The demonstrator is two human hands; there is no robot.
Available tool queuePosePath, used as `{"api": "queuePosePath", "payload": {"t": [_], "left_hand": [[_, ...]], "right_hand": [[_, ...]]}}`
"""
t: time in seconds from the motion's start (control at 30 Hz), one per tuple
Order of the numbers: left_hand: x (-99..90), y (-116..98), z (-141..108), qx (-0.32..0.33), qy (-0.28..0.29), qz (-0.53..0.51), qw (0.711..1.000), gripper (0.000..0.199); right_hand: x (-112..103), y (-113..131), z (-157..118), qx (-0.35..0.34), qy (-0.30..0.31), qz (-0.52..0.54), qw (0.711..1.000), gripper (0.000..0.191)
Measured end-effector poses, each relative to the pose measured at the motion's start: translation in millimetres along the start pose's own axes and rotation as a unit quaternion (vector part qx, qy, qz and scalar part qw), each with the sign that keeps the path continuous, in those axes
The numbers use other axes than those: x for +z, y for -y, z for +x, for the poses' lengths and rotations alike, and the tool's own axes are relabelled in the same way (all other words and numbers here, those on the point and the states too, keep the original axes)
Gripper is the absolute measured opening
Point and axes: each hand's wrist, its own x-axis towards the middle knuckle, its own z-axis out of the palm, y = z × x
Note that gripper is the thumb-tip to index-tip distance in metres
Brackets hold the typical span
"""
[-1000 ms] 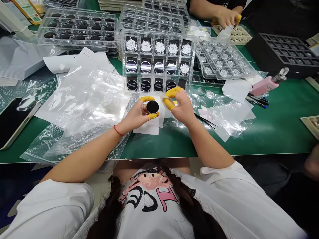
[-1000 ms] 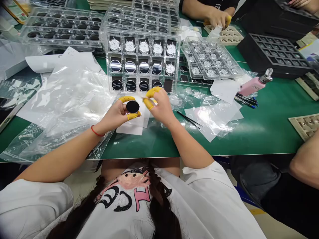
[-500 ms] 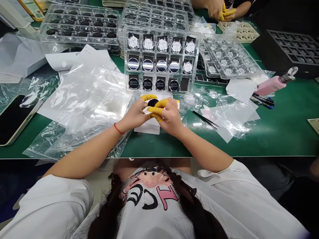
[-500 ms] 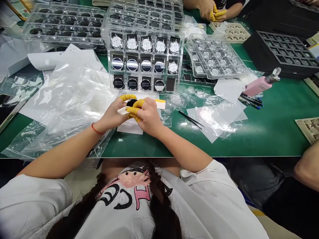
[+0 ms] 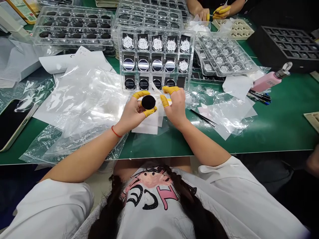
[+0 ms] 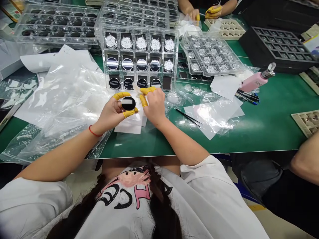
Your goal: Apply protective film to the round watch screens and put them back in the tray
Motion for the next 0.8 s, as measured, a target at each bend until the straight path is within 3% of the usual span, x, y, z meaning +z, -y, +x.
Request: {"api": "queuePosePath", "payload": {"t": [0.17, 0.3, 0.4, 0.5, 0.57, 0.63, 0.73, 0.8], "left_hand": [[-2.3, -4, -1, 0.092, -0.119, 0.052, 0.987, 0.079], [-1.9, -2, -5, 0.138, -0.128, 0.093, 0.978, 0.079], [-1.0, -1, -6, 0.152, -0.116, 0.103, 0.976, 0.079], [-0.9, -3, -6, 0.153, -0.112, 0.113, 0.975, 0.081], [-1.1, -5, -6, 0.156, -0.104, 0.113, 0.976, 0.081], [-1.4, -6, -6, 0.164, -0.092, 0.109, 0.976, 0.079], [-2.4, -4, -5, 0.176, -0.085, 0.12, 0.973, 0.073], [-3.0, -3, -5, 0.177, -0.091, 0.14, 0.97, 0.073]], "right_hand": [[-14, 14, -5, 0.008, -0.01, 0.059, 0.998, 0.04], [-11, 30, -13, 0.028, 0.142, 0.166, 0.975, 0.068], [-6, 36, -16, 0.086, 0.26, 0.291, 0.917, 0.063], [-8, 37, -14, 0.158, 0.343, 0.422, 0.824, 0.041], [-13, 36, -10, 0.184, 0.385, 0.466, 0.775, 0.035], [-19, 35, -5, 0.191, 0.425, 0.476, 0.746, 0.036], [-24, 30, 1, 0.194, 0.439, 0.468, 0.742, 0.043], [-25, 26, 3, 0.197, 0.378, 0.462, 0.778, 0.049]]}}
